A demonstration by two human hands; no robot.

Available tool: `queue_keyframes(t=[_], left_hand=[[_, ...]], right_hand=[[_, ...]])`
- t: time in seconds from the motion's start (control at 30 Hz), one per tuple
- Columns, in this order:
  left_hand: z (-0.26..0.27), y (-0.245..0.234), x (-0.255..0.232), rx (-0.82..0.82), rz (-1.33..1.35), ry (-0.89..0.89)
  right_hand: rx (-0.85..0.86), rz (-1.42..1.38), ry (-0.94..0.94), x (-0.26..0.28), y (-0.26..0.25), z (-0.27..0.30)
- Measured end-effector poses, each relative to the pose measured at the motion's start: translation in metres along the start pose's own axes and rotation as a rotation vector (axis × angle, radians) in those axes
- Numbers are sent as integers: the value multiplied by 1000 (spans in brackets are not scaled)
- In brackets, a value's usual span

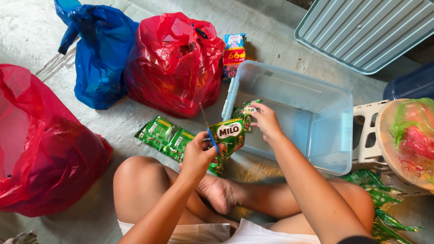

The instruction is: The person sits on the floor and uses scissors to cut open multiple green packets of Milo. They remove the packets from a plastic container, cut each one individually, and place the opened packets back into the container.

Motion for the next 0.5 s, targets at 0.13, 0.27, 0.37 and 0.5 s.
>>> queue_keyframes(t=[0.13,0.27,0.37,0.5], left_hand=[[0,-11,2,-12,-7,-17],[-1,-15,3,-16,31,-10],[-1,-16,1,-15,53,-6],[1,-13,-6,-4,51,8]], right_hand=[[78,123,109,-25,7,-30],[158,331,330,-41,4,-44],[154,434,387,-46,4,-45],[94,552,68,-33,2,-26]])
Point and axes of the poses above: each hand's wrist, its own z-axis away from the middle knuckle, its own y-axis out of the palm, x = y × z, the point moved 2 cm from there along -z, towards the middle knuckle, and after that the axes turned 1 degree about x, right-handed, at the moved point
